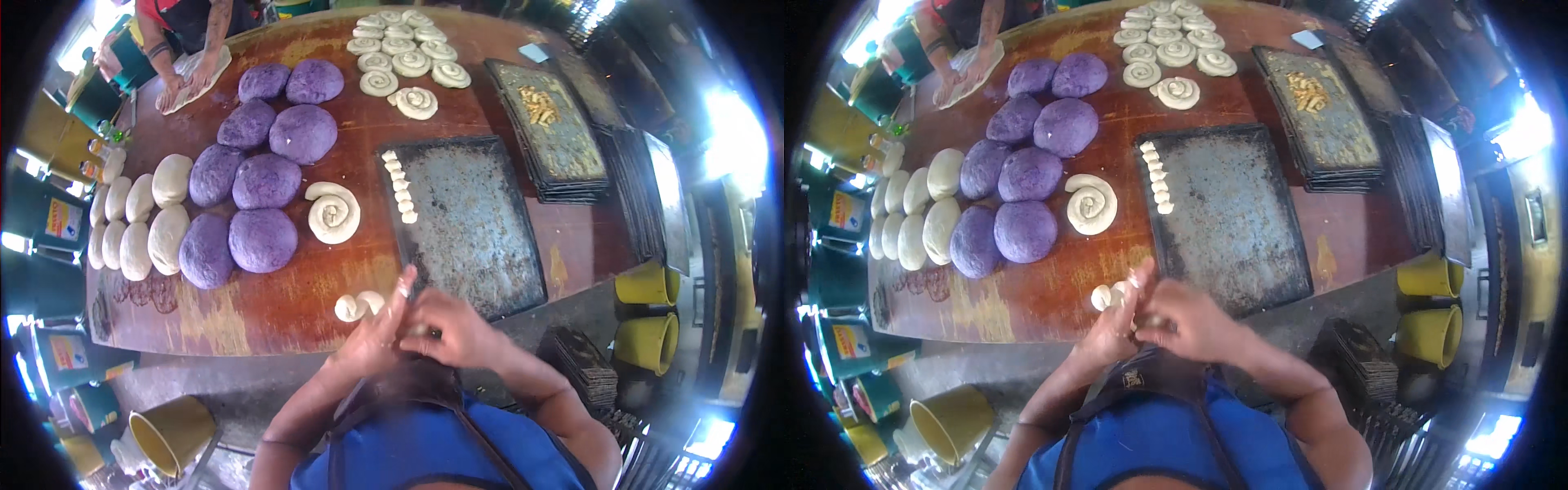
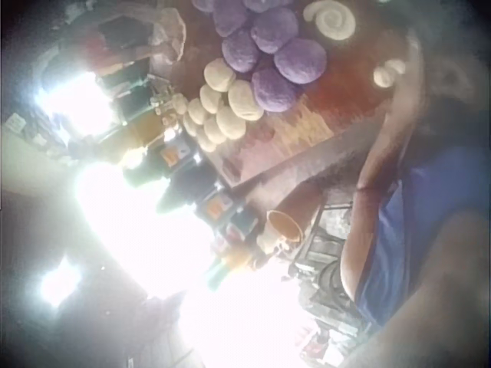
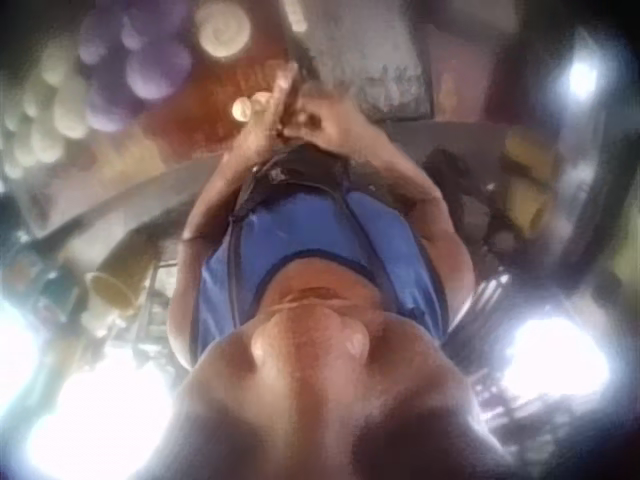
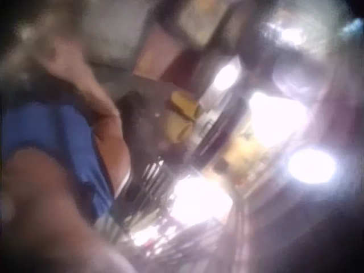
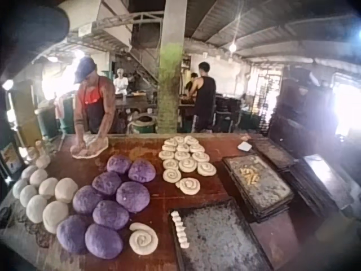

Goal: The person pinches dough into small pieces and arranges them onto a baking tray, moves the filled tray, and places new dough pieces onto an empty baking tray by hand.

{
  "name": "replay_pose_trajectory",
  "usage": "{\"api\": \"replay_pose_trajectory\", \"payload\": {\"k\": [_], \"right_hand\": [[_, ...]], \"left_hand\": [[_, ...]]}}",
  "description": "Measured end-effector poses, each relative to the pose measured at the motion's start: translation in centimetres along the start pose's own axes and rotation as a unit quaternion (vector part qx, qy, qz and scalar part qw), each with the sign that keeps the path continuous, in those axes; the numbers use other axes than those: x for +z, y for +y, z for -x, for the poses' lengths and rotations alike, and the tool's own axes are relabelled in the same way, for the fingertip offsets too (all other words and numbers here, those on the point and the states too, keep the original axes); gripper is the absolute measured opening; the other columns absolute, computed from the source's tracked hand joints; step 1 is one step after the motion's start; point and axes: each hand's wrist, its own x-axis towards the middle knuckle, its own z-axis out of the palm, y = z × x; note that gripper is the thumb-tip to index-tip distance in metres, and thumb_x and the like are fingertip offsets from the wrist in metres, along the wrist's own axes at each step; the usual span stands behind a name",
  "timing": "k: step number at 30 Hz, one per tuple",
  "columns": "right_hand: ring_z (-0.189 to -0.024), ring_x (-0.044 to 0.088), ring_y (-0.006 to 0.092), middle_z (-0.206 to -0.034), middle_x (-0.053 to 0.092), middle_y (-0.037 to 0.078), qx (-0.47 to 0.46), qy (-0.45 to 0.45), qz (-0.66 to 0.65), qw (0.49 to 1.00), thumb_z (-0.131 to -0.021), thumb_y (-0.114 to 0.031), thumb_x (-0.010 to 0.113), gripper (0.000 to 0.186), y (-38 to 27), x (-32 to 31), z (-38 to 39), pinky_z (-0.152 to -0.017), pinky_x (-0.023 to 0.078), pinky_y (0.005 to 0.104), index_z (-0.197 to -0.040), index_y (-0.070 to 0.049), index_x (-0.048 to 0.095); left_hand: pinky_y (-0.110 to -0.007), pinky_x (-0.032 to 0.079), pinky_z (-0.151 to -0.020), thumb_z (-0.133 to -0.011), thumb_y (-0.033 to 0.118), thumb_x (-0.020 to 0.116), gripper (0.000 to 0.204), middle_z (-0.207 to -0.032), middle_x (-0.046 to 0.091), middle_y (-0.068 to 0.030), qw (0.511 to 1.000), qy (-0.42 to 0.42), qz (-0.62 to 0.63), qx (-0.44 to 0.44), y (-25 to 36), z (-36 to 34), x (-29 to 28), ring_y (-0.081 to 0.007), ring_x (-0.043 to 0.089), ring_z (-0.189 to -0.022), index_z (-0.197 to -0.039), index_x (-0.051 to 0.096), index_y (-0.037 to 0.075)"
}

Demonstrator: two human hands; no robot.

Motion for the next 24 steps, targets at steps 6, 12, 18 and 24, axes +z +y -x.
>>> {"api": "replay_pose_trajectory", "payload": {"k": [6, 12, 18, 24], "right_hand": [[-0.082, 0.067, 0.0244, -0.094, 0.068, 0.015, 0.169, 0.193, 0.09, 0.962, -0.084, -0.006, 0.065, 0.025, -2.4, 3.6, 0.2, -0.072, 0.054, 0.0338, -0.109, -0.005, 0.066], [-0.062, 0.063, 0.0286, -0.08, 0.064, 0.012, 0.113, 0.182, 0.207, 0.955, -0.083, -0.006, 0.064, 0.009, -1.7, 2.6, -0.6, -0.056, 0.05, 0.0366, -0.09, -0.002, 0.062], [-0.059, 0.058, 0.0157, -0.068, 0.061, 0.01, 0.156, 0.023, -0.258, 0.953, -0.087, -0.02, 0.067, 0.022, 5.8, -0.9, -0.2, -0.054, 0.045, 0.0287, -0.079, -0.001, 0.059], [-0.064, 0.062, 0.0219, -0.079, 0.062, 0.009, 0.053, 0.202, 0.092, 0.974, -0.081, -0.01, 0.07, 0.013, 18.8, 2.5, -4.5, -0.056, 0.05, 0.0337, -0.087, -0.002, 0.061]], "left_hand": [[-0.034, 0.051, -0.065, -0.099, 0.025, 0.049, 0.027, -0.078, 0.063, -0.0084, 0.883, -0.02, 0.366, -0.292, -3.1, 2.2, 3.3, -0.0187, 0.064, -0.076, -0.111, 0.056, 0.002], [-0.03, 0.05, -0.068, -0.092, 0.01, 0.056, 0.027, -0.09, 0.065, -0.0081, 0.994, -0.053, -0.001, -0.092, 1.5, 0.8, 2.5, -0.0141, 0.061, -0.078, -0.117, 0.055, 0.0], [-0.026, 0.043, -0.059, -0.088, 0.011, 0.052, 0.011, -0.076, 0.055, -0.0039, 0.842, 0.148, 0.492, -0.165, -0.6, -1.3, -1.9, -0.0105, 0.053, -0.069, -0.094, 0.057, 0.003], [-0.026, 0.044, -0.059, -0.093, 0.015, 0.046, 0.017, -0.073, 0.055, -0.0029, 0.882, 0.099, 0.324, -0.328, -1.1, 0.1, 2.3, -0.0119, 0.049, -0.055, -0.091, 0.056, 0.001]]}}
